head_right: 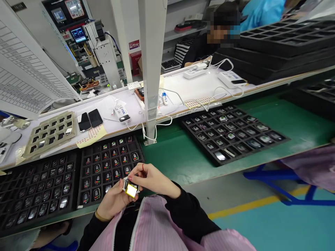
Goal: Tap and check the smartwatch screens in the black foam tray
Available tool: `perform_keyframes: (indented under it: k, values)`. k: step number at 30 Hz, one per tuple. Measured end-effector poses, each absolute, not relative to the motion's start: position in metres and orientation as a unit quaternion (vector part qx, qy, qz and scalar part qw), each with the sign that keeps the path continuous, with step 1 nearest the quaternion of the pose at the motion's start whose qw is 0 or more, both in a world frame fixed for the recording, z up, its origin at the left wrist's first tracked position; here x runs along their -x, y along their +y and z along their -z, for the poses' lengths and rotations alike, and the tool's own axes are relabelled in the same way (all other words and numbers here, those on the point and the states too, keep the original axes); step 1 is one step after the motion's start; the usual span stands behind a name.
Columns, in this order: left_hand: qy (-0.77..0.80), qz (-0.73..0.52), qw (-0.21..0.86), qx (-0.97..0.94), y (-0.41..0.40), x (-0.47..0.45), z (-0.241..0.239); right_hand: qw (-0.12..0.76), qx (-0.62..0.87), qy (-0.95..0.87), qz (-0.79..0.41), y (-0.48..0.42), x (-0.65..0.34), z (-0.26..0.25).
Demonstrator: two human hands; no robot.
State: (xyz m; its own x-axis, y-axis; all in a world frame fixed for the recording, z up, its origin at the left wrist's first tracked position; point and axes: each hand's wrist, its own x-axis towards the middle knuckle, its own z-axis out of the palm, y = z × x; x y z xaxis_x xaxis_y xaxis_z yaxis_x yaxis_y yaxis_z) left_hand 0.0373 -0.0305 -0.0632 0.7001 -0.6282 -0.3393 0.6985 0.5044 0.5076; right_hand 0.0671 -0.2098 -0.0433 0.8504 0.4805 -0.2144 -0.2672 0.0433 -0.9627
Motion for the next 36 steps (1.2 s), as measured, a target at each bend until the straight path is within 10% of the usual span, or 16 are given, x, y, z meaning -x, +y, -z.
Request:
perform_keyframes:
  k: [36]
  values:
    - [0.113,0.317,0.868,-0.365,-0.013,-0.042,0.055,0.632,0.732,-0.172,-0.188,-0.185,-0.091,0.039]
